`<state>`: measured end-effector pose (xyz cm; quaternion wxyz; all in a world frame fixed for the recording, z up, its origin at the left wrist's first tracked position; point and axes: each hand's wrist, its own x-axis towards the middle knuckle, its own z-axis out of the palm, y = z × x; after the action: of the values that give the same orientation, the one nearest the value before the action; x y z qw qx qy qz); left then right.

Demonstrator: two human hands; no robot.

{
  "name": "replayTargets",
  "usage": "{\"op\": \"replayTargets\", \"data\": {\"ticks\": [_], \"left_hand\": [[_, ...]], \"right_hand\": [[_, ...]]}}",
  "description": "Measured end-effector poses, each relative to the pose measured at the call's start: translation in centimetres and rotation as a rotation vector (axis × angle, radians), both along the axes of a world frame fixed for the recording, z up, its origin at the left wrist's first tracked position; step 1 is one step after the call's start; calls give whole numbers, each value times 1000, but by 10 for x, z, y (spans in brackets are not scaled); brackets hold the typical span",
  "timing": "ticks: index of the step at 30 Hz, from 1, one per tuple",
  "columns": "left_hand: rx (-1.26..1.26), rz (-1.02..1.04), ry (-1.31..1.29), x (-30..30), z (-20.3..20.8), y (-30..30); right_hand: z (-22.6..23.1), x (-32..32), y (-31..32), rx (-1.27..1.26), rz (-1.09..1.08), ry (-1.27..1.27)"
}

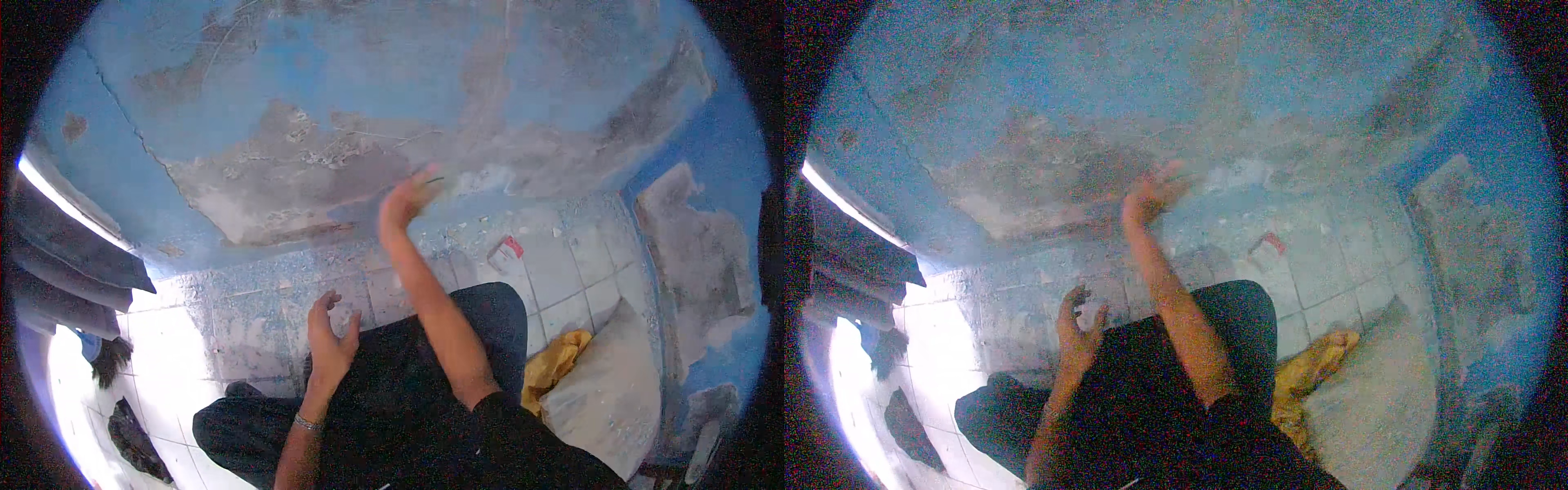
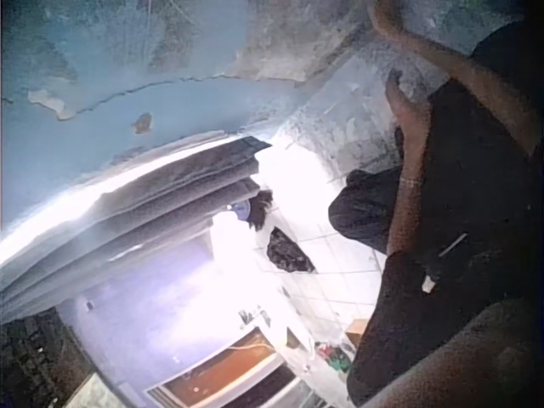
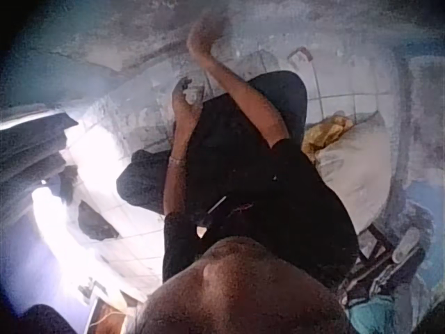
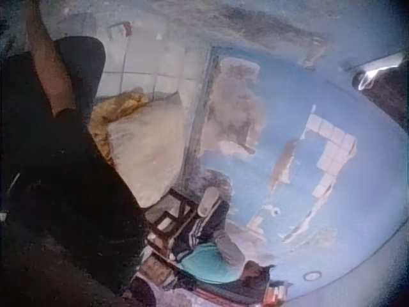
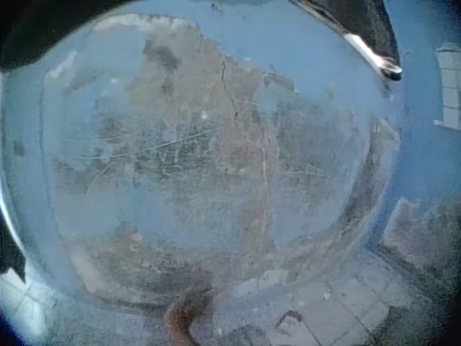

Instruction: The person sands a wall with sandpaper, folds the sandpaper by hand, and sands the wall.

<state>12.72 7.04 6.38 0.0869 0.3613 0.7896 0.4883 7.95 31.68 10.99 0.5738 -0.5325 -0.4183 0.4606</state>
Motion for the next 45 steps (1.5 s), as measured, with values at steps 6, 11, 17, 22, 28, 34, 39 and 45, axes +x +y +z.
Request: {"op": "replayTargets", "data": {"ticks": [6,11,17,22,28,34,39,45], "left_hand": [[-27,-16,47,1,3,9],[-16,-13,-19,1,11,8],[31,-23,20,-2,5,12],[11,0,40,-8,7,2],[82,22,-25,-8,2,8],[23,31,12,-7,3,5],[56,32,-6,-14,-12,-1],[62,58,51,-16,-22,4]], "right_hand": [[-16,-5,-34,56,125,-134],[-8,3,6,11,1,19],[-25,0,-14,212,48,-185],[5,-10,-28,53,130,-162],[-6,10,-1,12,60,-133],[-38,-13,-50,216,189,-260],[-37,-14,-49,325,90,-326],[-56,-9,-16,429,-62,-242]]}}
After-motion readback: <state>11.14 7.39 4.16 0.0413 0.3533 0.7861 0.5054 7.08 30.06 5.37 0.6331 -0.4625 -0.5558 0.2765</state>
